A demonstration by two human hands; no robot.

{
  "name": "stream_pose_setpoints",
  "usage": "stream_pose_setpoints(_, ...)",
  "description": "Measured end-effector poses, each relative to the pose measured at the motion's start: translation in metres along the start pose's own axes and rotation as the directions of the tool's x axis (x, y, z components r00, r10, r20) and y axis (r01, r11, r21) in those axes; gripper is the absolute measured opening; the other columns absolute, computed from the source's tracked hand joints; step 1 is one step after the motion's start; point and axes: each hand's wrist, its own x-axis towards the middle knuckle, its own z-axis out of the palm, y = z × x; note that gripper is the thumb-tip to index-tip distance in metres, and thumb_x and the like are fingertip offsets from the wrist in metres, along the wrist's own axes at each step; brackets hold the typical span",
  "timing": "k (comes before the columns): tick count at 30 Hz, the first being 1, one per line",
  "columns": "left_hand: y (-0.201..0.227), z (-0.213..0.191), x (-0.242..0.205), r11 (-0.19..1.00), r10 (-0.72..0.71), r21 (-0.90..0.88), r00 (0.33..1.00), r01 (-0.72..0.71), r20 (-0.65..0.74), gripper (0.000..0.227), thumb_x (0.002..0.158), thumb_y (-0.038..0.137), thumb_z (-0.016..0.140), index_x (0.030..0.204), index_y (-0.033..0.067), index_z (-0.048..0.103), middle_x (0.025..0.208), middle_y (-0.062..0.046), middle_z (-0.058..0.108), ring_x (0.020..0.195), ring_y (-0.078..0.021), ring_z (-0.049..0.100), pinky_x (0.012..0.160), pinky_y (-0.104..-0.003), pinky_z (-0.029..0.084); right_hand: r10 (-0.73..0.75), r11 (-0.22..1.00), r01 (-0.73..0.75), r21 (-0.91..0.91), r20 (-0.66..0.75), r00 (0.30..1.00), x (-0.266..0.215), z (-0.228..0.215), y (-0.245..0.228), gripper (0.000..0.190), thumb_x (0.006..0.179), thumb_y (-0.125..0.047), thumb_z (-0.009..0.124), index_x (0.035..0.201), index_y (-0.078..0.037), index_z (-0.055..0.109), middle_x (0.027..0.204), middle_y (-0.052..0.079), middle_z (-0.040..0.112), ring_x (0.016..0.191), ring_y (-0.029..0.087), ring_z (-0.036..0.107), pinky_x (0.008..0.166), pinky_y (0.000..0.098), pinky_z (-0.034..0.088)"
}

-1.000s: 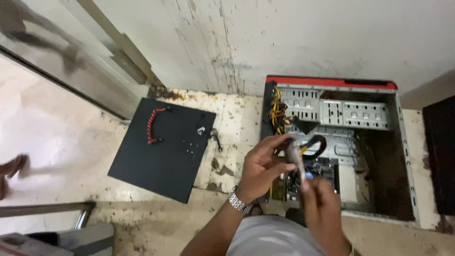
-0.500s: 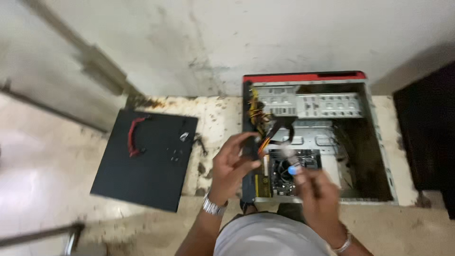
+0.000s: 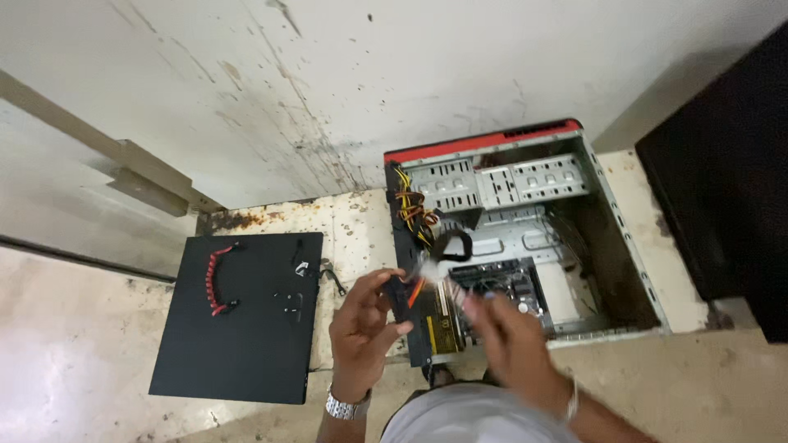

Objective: The person connects various power cables to the motherboard and graphics card inside an open computer case. They organize the wires and secure them with zip ties to tidy up the internal components.

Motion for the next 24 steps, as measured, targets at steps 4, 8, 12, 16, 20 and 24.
stream_pose_setpoints(4,-0.002,0.002,-0.002,0.997,0.072,-0.003,0.997,-0.072,0.016,0.055,0.091,0.004,0.08,0.14,-0.0005,0.055,0.137,-0.025,0.059,0.131,-0.0364,0.059,0.11,-0.046,0.054,-0.179,0.967,0.176,-0.186,0.002,0.984,-0.004,0.008,0.028,0.013,0.1,-0.013,0.058,0.096,-0.009,0.07,0.063,0.001,0.06,0.047,0.01,0.046,0.041,0.0279,0.036)
stream_pose_setpoints(8,0.0,0.0,-0.004,0.999,0.024,0.022,0.999,-0.024,-0.021,0.054,0.09,-0.003,0.077,0.14,-0.0002,0.056,0.139,-0.025,0.058,0.134,-0.0399,0.057,0.105,-0.049,0.063,-0.177,0.979,0.178,-0.097,0.02,0.984,-0.006,0.008,0.013,0.011,0.101,-0.012,0.058,0.097,-0.007,0.068,0.064,-0.001,0.055,0.048,0.007,0.045,0.04,0.0247,0.032)
stream_pose_setpoints(12,-0.006,0.0,-0.01,0.999,-0.029,0.021,0.997,0.03,-0.078,0.055,0.089,-0.002,0.077,0.14,0.001,0.055,0.139,-0.024,0.058,0.135,-0.038,0.057,0.106,-0.052,0.064,0.129,0.991,-0.131,0.04,0.036,0.991,0.011,0.001,0.057,0.015,0.102,-0.02,0.063,0.091,-0.013,0.069,0.062,-0.005,0.055,0.05,0.007,0.046,0.041,0.0223,0.036)
stream_pose_setpoints(16,-0.01,0.022,-0.021,0.996,-0.075,-0.059,0.988,0.067,-0.136,0.055,0.084,-0.002,0.083,0.131,0.0051,0.056,0.134,-0.018,0.056,0.128,-0.0315,0.057,0.101,-0.044,0.059,0.427,0.806,-0.451,0.383,0.152,0.891,0.02,-0.001,0.008,0.026,0.102,-0.03,0.059,0.106,-0.006,0.069,0.067,0.01,0.069,0.042,0.01,0.043,0.036,0.0255,0.034)
stream_pose_setpoints(20,-0.005,0.046,-0.012,0.89,-0.007,0.454,0.998,0.037,-0.067,0.049,0.08,0.021,0.089,0.115,0.0098,0.057,0.113,-0.014,0.063,0.105,-0.0279,0.065,0.091,-0.042,0.057,0.421,0.566,-0.443,0.695,0.218,0.88,0.033,0.013,0.018,0.017,0.097,-0.018,0.073,0.093,-0.007,0.06,0.054,-0.003,0.046,0.037,0.007,0.034,0.035,0.022,0.025)
stream_pose_setpoints(24,0.009,0.051,-0.009,0.594,0.015,0.799,0.994,-0.099,0.112,0.032,0.084,0.022,0.085,0.101,0.0015,0.067,0.111,-0.015,0.062,0.104,-0.0304,0.069,0.085,-0.042,0.061,0.557,0.798,-0.553,0.239,0.059,0.828,0.053,0.009,0.002,0.031,0.082,-0.022,0.085,0.105,-0.003,0.077,0.082,0.005,0.077,0.073,0.012,0.066,0.068,0.0276,0.054)
